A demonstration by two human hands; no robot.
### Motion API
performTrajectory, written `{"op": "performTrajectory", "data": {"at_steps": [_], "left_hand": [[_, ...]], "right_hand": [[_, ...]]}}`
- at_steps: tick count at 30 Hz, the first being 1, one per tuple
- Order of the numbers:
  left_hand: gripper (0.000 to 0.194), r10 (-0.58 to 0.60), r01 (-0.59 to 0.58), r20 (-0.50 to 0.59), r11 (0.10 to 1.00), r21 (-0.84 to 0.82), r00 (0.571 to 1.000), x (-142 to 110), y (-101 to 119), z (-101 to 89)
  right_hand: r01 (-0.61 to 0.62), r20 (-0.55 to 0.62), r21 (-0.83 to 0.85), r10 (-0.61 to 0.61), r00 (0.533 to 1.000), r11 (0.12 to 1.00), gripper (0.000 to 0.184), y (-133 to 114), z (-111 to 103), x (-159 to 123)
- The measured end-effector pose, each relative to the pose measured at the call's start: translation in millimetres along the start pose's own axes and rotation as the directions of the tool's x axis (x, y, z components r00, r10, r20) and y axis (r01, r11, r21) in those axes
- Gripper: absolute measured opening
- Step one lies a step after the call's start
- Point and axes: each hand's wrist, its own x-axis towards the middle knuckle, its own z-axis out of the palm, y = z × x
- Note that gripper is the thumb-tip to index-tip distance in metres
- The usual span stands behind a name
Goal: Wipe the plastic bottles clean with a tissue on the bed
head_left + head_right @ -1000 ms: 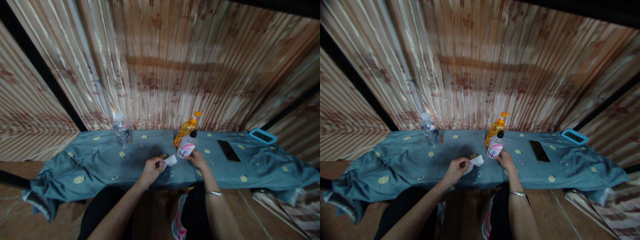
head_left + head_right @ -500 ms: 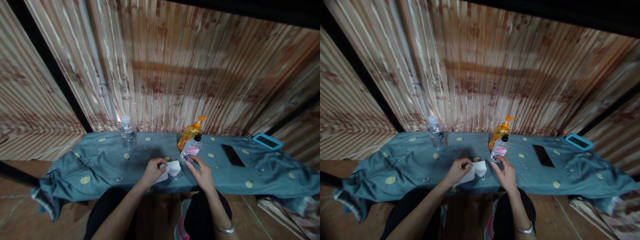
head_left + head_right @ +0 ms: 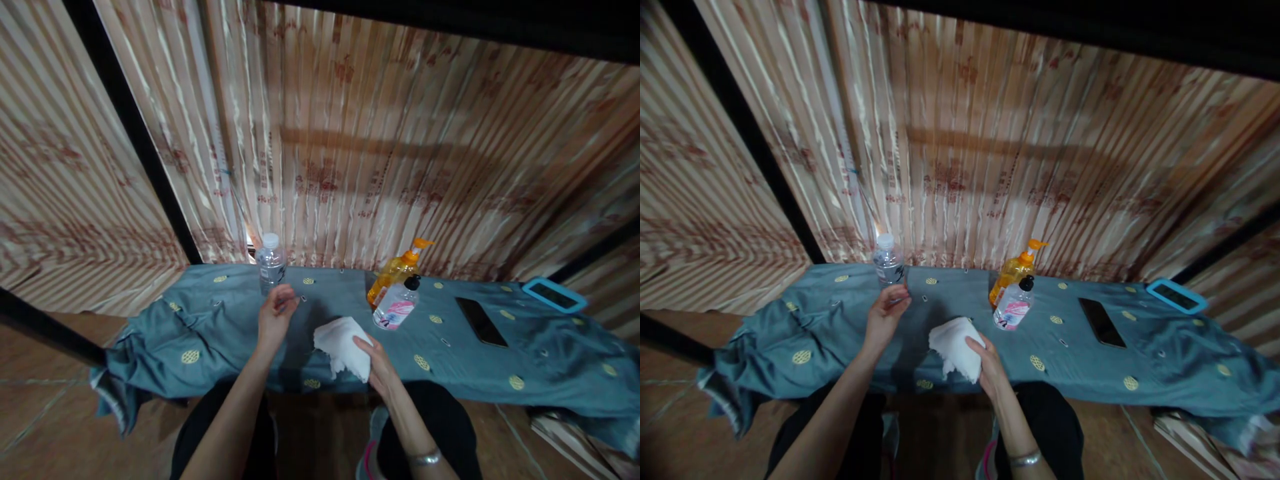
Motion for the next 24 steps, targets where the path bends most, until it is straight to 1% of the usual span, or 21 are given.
{"op": "performTrajectory", "data": {"at_steps": [1,2,3,4,5,6,8,10,13,16,18,21,23,24], "left_hand": [[0.049,0.035,-0.030,-0.113,0.998,0.048,0.993,9.1,-0.1,-10.0],[0.063,0.073,-0.048,-0.219,0.992,0.118,0.973,18.1,-0.3,-18.9],[0.079,0.111,-0.053,-0.301,0.979,0.195,0.947,26.7,-1.0,-26.2],[0.092,0.139,-0.050,-0.337,0.964,0.259,0.931,34.7,-2.2,-31.5],[0.102,0.149,-0.041,-0.344,0.953,0.302,0.927,41.9,-4.2,-34.7],[0.108,0.135,-0.022,-0.329,0.946,0.325,0.934,48.3,-6.9,-36.0],[0.115,0.099,0.008,-0.293,0.939,0.342,0.951,58.5,-14.2,-33.7],[0.119,0.097,0.003,-0.267,0.936,0.353,0.959,65.8,-22.1,-28.1],[0.120,0.122,-0.034,-0.239,0.939,0.342,0.963,73.7,-30.3,-19.8],[0.114,0.144,-0.077,-0.198,0.947,0.313,0.970,80.8,-32.0,-15.0],[0.105,0.152,-0.088,-0.180,0.943,0.320,0.972,85.0,-30.8,-13.7],[0.087,0.149,-0.065,-0.203,0.928,0.368,0.968,87.7,-28.2,-12.2],[0.079,0.134,-0.042,-0.213,0.921,0.388,0.968,84.1,-27.0,-9.3],[0.076,0.124,-0.038,-0.201,0.921,0.388,0.972,80.0,-26.9,-6.8]], "right_hand": [[-0.013,-0.011,0.031,0.014,1.000,0.999,0.026,1.6,-1.8,1.9],[-0.025,-0.018,0.058,0.026,0.999,0.998,0.026,3.3,-2.6,3.6],[-0.035,-0.023,0.081,0.037,0.999,0.996,0.026,5.1,-2.4,4.9],[-0.044,-0.024,0.101,0.046,0.999,0.994,0.025,6.8,-1.3,5.9],[-0.051,-0.023,0.117,0.054,0.998,0.992,0.025,8.6,0.2,6.6],[-0.059,-0.020,0.131,0.063,0.998,0.990,0.025,10.3,2.2,7.0],[-0.076,-0.009,0.152,0.078,0.997,0.985,0.025,13.7,6.1,7.0],[-0.091,0.002,0.166,0.092,0.996,0.982,0.025,17.2,9.1,6.0],[-0.109,0.010,0.175,0.109,0.994,0.979,0.024,21.9,11.4,3.2],[-0.116,0.013,0.172,0.115,0.993,0.978,0.024,24.8,12.4,-0.2],[-0.112,0.016,0.164,0.111,0.994,0.980,0.024,25.3,13.2,-2.2],[-0.093,0.014,0.148,0.092,0.996,0.985,0.023,23.0,15.7,-4.9],[-0.064,0.003,0.135,0.064,0.998,0.989,0.023,17.8,18.5,-6.9],[-0.041,-0.004,0.127,0.042,0.999,0.991,0.023,13.7,20.3,-8.0]]}}
